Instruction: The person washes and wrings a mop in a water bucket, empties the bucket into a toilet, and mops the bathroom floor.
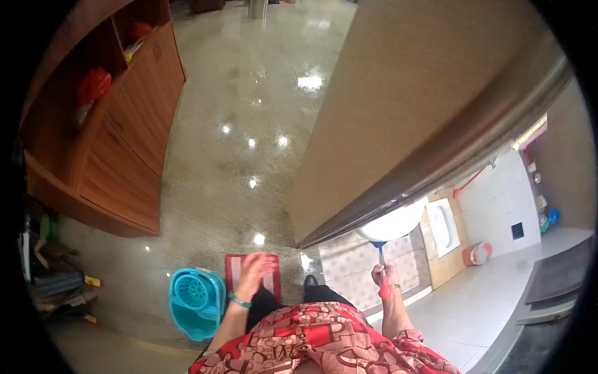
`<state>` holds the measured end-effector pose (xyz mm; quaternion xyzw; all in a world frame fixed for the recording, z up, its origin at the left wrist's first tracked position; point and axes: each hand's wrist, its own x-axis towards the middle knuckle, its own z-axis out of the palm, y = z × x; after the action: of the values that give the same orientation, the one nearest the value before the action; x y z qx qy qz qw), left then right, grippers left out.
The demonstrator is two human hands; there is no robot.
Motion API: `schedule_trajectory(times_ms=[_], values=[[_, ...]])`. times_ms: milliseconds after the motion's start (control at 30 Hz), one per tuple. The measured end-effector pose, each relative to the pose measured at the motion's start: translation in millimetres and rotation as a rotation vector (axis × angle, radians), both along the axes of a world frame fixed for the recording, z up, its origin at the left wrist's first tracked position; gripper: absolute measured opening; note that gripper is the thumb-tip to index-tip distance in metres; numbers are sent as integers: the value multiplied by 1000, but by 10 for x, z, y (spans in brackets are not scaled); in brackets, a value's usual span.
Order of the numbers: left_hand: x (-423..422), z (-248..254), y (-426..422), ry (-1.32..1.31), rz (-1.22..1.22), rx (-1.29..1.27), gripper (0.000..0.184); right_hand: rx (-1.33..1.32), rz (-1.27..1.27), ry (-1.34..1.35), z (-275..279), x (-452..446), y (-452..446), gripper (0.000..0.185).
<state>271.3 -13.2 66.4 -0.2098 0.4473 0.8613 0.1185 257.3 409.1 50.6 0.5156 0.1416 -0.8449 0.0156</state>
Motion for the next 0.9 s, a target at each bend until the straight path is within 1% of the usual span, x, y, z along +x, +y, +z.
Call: schedule_trajectory(times_ms=[33, 67, 100, 133, 167, 200, 233, 267, 300, 333, 367, 400, 433, 467, 533, 567, 600, 667, 700, 733, 767, 800, 867, 900], values=[[-96, 267, 174, 42, -128, 11, 30, -24, 18, 52, -82, -6, 15, 13], [-166, 500, 371, 21, -237, -1, 32, -49, 28, 95, -181, 46, 75, 13], [-194, 720, 540, 75, -348, 55, 33, -143, 61, 147, -215, 83, 91, 14], [-242, 925, 676, 97, -478, 53, 33, -237, 80, 200, -207, 45, 43, 14], [-261, 1055, 776, 145, -615, 54, 34, -34, 46, 128, -173, 32, -120, 14], [-276, 1097, 859, 161, -754, 45, 36, -66, 176, 305, -565, 70, -33, 14], [-258, 1212, 927, 176, -853, 52, 39, 9, 37, 121, -299, 43, -332, 13], [-257, 1175, 965, 189, -948, 23, 39, 7, -43, 80, -609, 25, -349, 14], [-272, 1271, 989, 208, -981, 14, 40, 80, -17, 42, -602, 2, -448, 14], [-264, 1397, 979, 226, -1015, 2, 40, 192, -102, 46, -456, -44, -653, 11], [-240, 1466, 953, 146, -1044, -5, 40, 117, -119, 53, -694, -44, -661, 6], [-256, 1518, 986, 78, -1064, -19, 41, 162, -213, -2, -914, -90, -714, 6], [-234, 1510, 983, 55, -1097, -5, 41, 223, -182, 50, -792, -73, -838, 6], [-194, 1502, 990, 21, -1157, -3, 41, 245, -200, -16, -788, -71, -935, 6], [-167, 1527, 1052, -91, -1194, -134, 40, 319, -171, -120, -741, -158, -1052, 7], [-165, 1504, 1084, -94, -1202, -132, 39, 282, -188, -168, -661, -174, -1099, 8], [-143, 1437, 1128, -107, -1230, -136, 39, 257, -184, -175, -716, -160, -1134, 8], [-130, 1275, 1202, -89, -1109, -384, 29, 253, -197, -147, -808, -175, -1184, 9], [-121, 1182, 1207, -97, -1126, -391, 29, 153, -237, -62, -855, -157, -1190, 8], [120, 1706, 411, 85, -1096, -634, 28, 217, -246, -25, -147, -1, -1820, 8], [123, 1723, 373, 214, -1062, -915, 28, 108, -230, 32, -107, -11, -1864, 9], [150, 1800, 342, 219, -1072, -914, 28, -4, -211, 88, -67, 1, -1922, 13], [172, 2043, 359, 415, -1011, -1424, 30, -36, -178, 72, -13, 1, -2007, 23], [186, 2053, 325, 420, -1019, -1431, 30, -99, -233, 114, -36, 25, -2006, 27]])
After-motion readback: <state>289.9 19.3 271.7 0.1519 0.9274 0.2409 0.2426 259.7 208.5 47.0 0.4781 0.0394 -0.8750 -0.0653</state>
